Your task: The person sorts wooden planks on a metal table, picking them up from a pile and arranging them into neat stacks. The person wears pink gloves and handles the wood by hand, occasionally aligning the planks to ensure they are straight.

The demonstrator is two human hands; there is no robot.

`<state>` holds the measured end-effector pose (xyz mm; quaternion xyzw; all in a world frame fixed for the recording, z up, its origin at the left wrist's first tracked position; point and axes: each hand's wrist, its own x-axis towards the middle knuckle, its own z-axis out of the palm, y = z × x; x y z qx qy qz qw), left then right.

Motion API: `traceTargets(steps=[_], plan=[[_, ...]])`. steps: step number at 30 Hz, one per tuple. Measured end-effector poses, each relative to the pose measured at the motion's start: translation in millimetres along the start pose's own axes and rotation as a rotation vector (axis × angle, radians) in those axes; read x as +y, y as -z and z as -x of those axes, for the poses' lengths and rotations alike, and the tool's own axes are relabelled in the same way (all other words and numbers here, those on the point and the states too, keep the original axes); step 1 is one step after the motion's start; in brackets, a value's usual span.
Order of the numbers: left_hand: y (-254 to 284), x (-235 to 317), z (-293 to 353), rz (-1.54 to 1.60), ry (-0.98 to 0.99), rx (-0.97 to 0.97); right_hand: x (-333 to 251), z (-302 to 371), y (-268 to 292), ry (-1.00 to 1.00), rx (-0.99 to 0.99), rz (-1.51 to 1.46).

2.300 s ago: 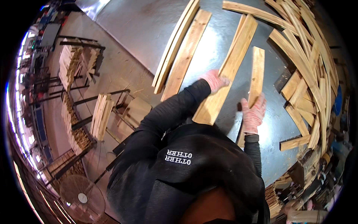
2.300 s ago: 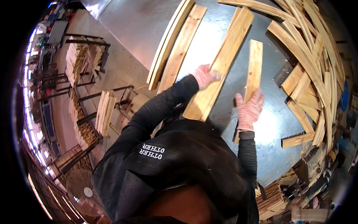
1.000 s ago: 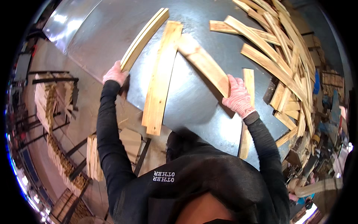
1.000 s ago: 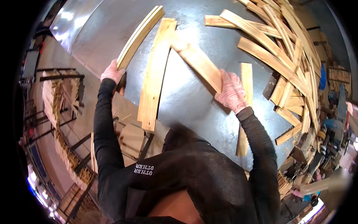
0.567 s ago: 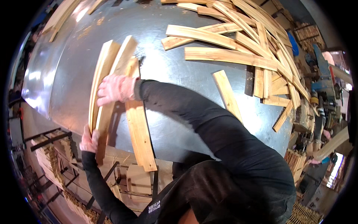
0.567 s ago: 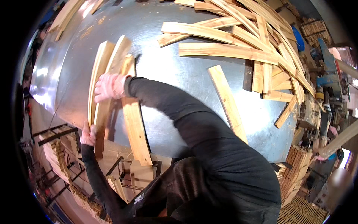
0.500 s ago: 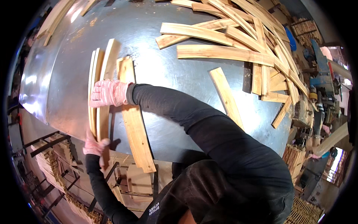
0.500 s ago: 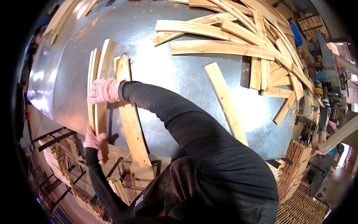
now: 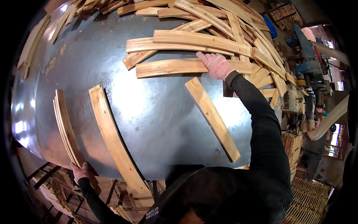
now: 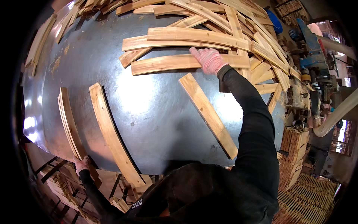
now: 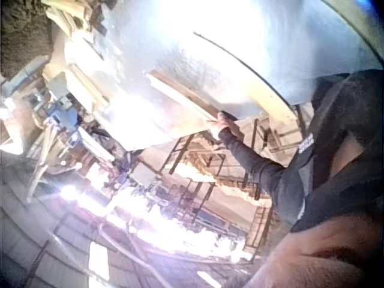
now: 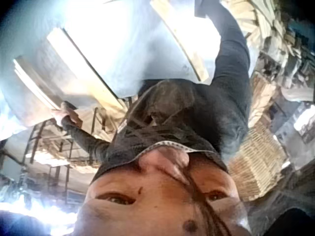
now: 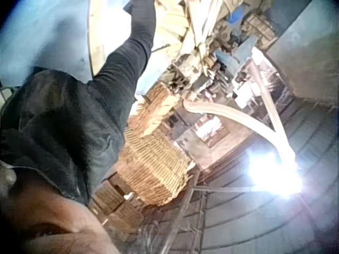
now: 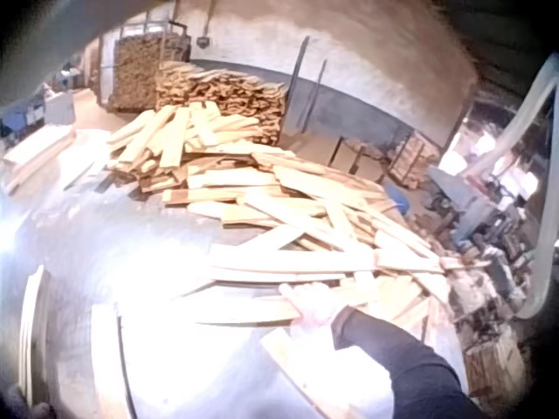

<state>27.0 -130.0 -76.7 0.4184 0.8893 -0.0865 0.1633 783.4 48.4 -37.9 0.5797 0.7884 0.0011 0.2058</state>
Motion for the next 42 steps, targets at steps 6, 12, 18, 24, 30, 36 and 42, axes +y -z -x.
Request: traceTargets(steps=[6, 12, 18, 24, 30, 36, 42], plan=[[12, 67, 51, -0.278, -0.387, 0.805, 53, -39, 6, -0.117, 0.505, 0.055], [-42, 204, 178, 0.524, -0.79, 0.656, 80, -64, 6, -0.184, 0.081, 0.044], [-94, 296, 261, 1.207, -0.62, -0.431, 2, 25, 56, -0.163, -0.44, -1.033], [-131, 379, 322, 1.879, -0.273, -1.375, -87, 113, -33, -0.228, -0.478, -2.633], [-98, 360, 325, 1.261, -0.141, -1.341, -136, 213, -70, -0.223, -0.183, -2.561], [-123, 274, 350, 0.931, -0.401, -0.757, -133, 243, -58, -0.122, -0.073, -2.509], [-148, 282, 411, 1.02, -0.529, -0.871, -192, 183, -17, -0.555, 0.255, -1.29]])
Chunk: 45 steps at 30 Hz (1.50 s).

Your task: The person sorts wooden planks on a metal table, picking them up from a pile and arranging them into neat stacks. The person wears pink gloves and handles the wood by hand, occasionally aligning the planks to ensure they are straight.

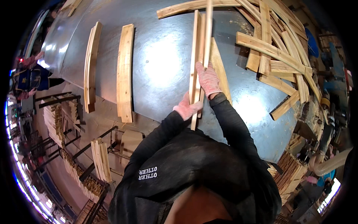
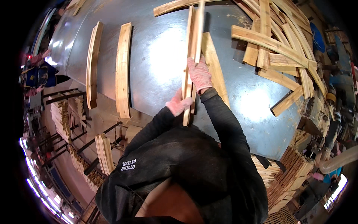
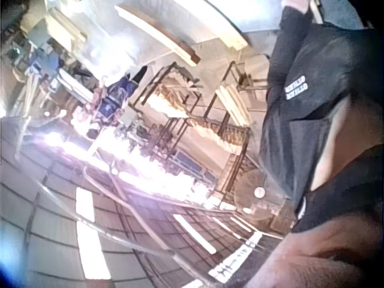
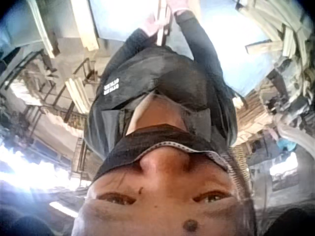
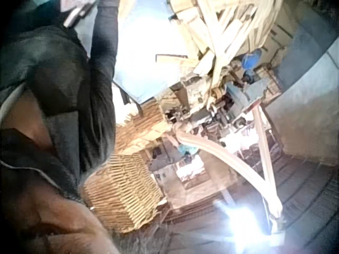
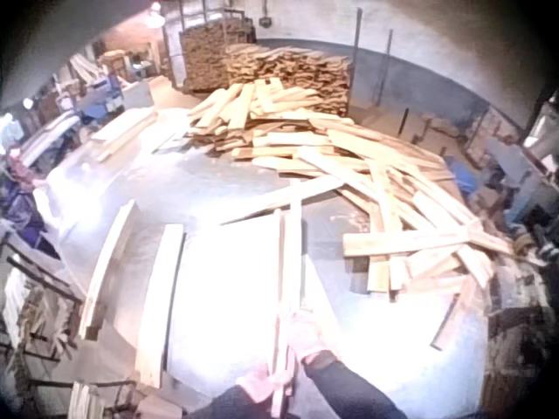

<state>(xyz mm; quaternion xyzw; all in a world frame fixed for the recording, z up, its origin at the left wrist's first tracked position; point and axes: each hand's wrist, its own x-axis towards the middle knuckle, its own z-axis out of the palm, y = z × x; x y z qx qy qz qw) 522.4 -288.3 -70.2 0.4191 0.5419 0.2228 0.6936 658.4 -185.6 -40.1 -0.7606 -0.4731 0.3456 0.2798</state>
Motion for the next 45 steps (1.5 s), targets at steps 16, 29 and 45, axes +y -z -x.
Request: traceTargets(steps=[16, 29, 45], plan=[[57, 38, 48, -0.699, 0.088, 0.134, -9, 37, -28, -0.054, -0.584, -0.247], [205, -22, 73, -0.254, 0.121, 0.492, -21, 38, -78, 0.206, -0.338, 0.203], [110, 22, 48, -0.906, 0.065, 0.681, -22, -81, -23, -0.093, 0.387, 0.407]])
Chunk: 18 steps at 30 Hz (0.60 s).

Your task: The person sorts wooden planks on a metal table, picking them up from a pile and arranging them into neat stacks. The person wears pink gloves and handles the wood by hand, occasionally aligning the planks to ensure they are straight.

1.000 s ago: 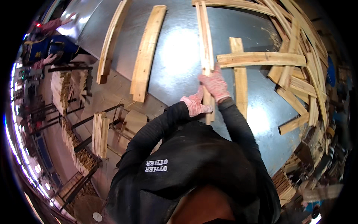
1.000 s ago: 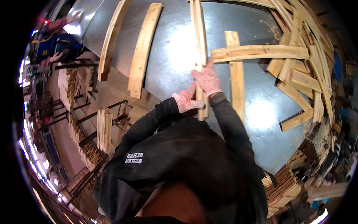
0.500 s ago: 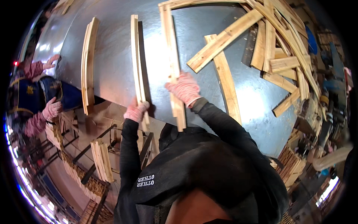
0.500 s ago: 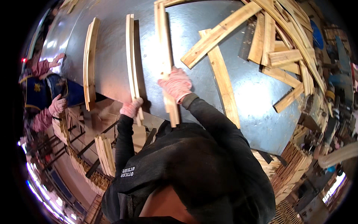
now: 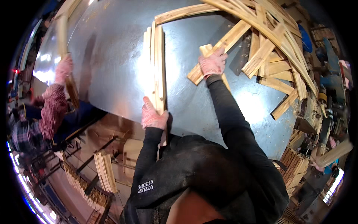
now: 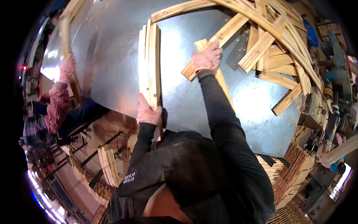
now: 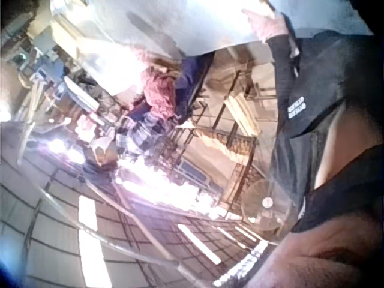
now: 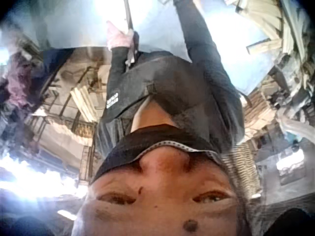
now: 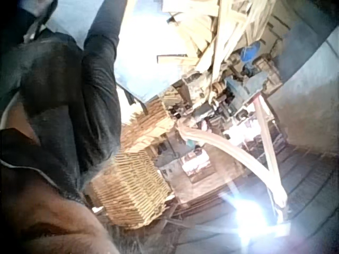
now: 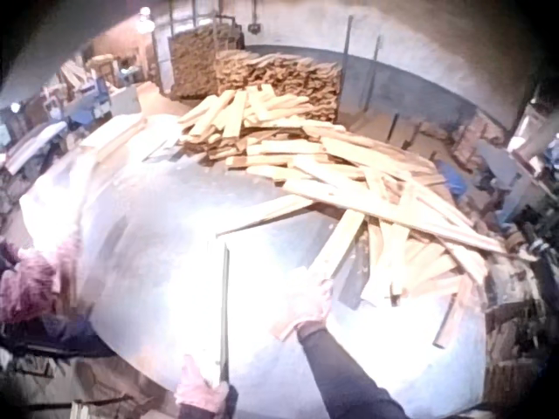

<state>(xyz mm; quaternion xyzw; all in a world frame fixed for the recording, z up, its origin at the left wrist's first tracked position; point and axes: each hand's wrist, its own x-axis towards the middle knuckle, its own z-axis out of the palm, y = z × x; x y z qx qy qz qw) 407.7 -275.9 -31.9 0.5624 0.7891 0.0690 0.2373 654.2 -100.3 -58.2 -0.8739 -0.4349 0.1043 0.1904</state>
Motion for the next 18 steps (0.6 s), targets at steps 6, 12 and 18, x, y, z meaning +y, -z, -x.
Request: traceTargets(steps=[6, 12, 18], plan=[[17, -41, -14, -0.023, 0.059, -0.034, 17, 60, -9, -0.041, -0.481, -0.884], [16, -42, -12, 0.076, 0.078, -0.064, 11, 152, 32, 0.46, -0.831, -0.255], [4, -12, -11, -0.16, 0.044, 0.034, -12, 52, -7, 0.851, -0.535, -0.182]])
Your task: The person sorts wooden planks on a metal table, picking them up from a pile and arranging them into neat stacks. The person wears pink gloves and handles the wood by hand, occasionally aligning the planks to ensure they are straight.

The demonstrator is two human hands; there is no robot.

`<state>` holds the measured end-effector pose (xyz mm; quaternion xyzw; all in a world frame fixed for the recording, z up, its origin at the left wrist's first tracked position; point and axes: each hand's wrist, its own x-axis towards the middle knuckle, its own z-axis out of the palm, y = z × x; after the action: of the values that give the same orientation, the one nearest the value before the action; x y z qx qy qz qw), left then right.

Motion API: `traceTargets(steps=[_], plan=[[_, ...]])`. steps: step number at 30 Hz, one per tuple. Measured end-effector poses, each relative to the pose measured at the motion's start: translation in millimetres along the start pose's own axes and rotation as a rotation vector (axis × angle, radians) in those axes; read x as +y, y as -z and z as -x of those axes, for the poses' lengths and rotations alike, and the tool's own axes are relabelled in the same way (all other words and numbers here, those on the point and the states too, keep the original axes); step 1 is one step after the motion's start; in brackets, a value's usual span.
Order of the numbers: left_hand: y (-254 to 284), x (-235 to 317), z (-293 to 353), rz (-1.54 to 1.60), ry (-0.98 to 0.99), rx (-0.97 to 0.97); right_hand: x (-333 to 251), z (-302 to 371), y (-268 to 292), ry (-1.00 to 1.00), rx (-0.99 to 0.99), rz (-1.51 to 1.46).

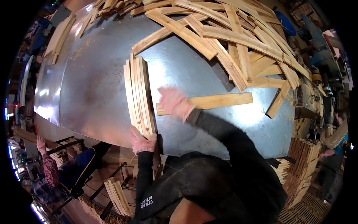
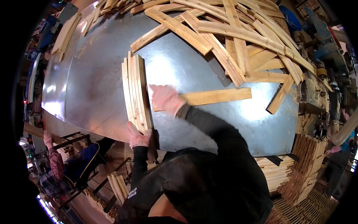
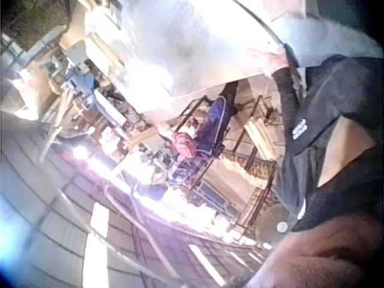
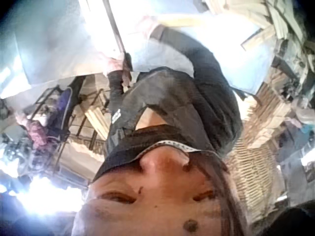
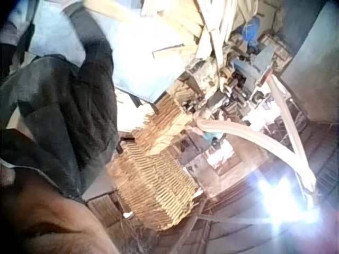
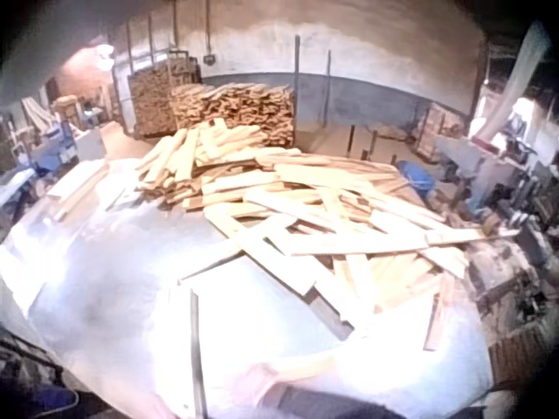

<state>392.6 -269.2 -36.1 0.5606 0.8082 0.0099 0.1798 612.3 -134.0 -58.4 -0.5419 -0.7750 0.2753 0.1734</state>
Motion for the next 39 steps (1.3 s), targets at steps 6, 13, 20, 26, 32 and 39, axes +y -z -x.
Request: traceTargets(steps=[6, 13, 20, 26, 32, 39], plan=[[0, 1, -4, 0.002, -0.035, 0.069, 172, -110, 76, -0.307, 0.59, 0.788], [0, -20, -12, -0.101, -0.041, 0.117, 140, -74, 95, -0.257, 0.314, 0.736], [1, -25, -16, -0.067, -0.101, 0.075, 143, -77, 100, -0.273, 0.397, 0.565], [-12, -35, -22, -0.159, -0.126, 0.174, -35, 63, 0, 0.011, -0.388, -0.223], [2, 7, -14, -0.276, -0.121, 0.137, 5, -41, 69, 0.027, -0.066, 0.347], [7, 12, -23, -0.213, -0.114, 0.145, 129, -152, 164, -0.23, -0.267, 0.765]])
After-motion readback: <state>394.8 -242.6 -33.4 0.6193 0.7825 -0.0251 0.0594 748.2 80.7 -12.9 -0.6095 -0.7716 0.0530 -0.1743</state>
